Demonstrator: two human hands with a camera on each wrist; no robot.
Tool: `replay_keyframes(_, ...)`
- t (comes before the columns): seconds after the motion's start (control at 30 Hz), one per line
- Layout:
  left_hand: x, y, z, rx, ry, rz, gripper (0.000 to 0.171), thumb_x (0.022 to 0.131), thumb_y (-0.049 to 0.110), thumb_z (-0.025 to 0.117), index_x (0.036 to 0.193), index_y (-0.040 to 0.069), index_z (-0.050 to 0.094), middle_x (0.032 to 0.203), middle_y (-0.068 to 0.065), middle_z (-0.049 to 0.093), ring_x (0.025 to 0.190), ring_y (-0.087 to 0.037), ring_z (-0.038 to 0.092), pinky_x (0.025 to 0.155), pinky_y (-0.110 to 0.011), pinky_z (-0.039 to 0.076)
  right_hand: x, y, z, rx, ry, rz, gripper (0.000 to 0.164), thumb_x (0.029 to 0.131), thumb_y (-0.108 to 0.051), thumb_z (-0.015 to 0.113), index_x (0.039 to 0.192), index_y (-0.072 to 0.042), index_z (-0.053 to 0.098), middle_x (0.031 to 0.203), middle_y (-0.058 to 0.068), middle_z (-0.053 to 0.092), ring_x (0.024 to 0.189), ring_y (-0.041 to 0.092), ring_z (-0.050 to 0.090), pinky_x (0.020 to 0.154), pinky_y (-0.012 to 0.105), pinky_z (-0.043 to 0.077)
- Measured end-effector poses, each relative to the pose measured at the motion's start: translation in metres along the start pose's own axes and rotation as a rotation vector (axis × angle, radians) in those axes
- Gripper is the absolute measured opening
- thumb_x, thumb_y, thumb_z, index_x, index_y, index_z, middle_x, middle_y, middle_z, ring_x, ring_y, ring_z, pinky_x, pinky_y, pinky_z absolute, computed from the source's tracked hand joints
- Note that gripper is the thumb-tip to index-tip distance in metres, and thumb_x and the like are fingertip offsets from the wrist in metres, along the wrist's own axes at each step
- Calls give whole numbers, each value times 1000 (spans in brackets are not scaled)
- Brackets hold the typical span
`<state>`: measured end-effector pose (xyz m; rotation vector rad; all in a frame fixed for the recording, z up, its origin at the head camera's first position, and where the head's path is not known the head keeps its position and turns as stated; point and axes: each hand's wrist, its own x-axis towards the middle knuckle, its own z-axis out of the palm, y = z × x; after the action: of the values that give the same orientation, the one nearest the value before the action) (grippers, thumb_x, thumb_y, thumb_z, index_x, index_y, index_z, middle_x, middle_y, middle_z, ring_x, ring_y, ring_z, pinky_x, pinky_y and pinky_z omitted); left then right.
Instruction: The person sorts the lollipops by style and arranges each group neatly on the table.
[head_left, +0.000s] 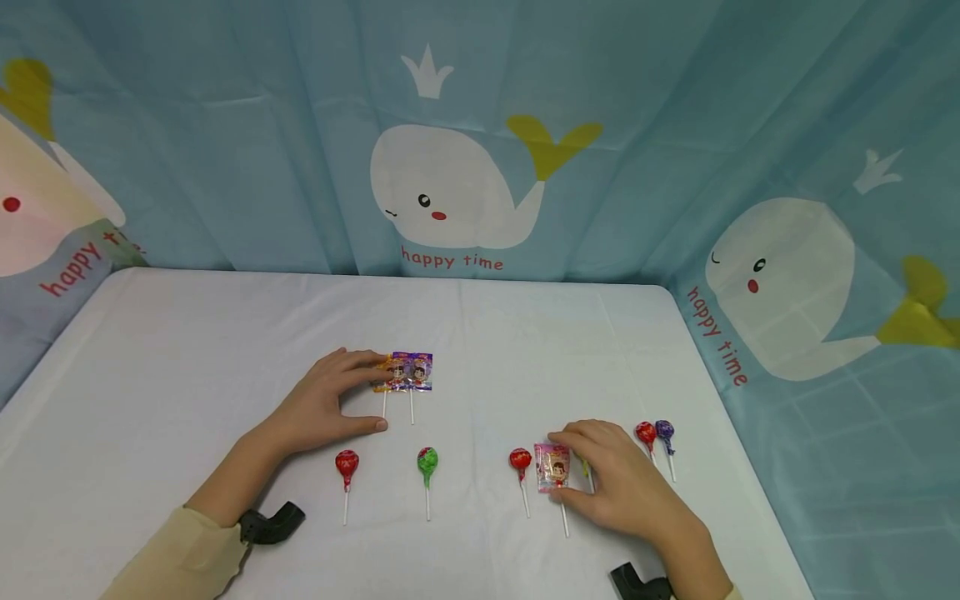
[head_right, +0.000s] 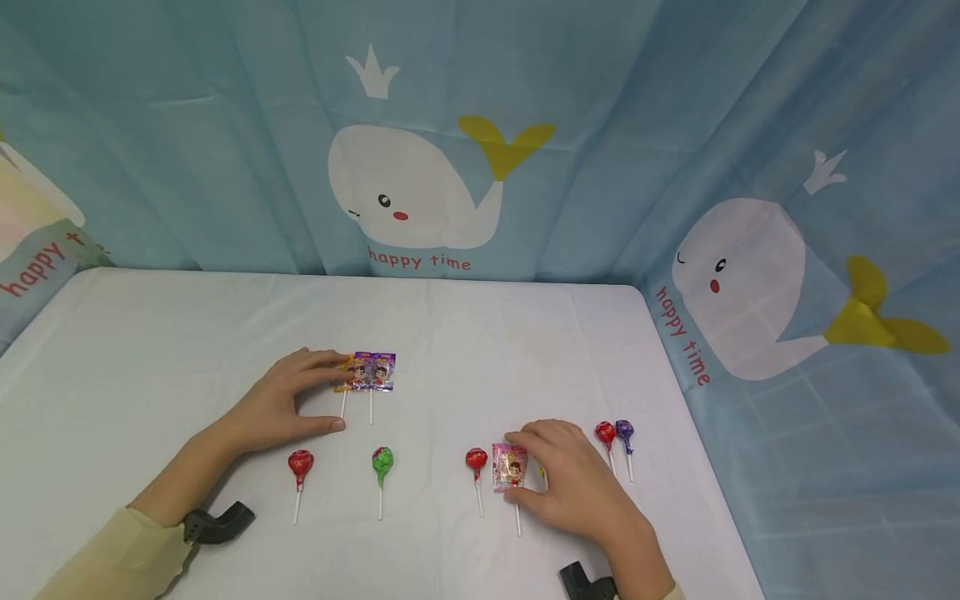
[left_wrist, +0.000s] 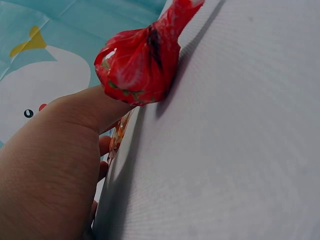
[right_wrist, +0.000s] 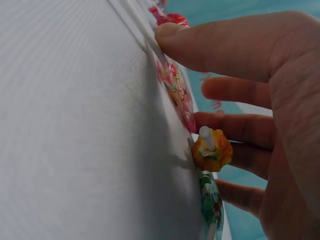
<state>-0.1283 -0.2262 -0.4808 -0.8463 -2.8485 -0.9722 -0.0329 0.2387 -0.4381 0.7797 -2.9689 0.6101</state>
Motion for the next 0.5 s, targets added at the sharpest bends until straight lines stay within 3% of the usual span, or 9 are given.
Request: replay_keyframes(0.5, -1, 0, 0, 2, 12, 10, 70, 83, 53, 93, 145, 25, 73, 159, -4, 57, 152, -36, 44, 131, -63, 21, 2, 3, 5, -36, 71, -79, 60, 80, -43, 97, 133, -24, 77, 129, -14, 71, 124, 15, 63, 112, 49, 52)
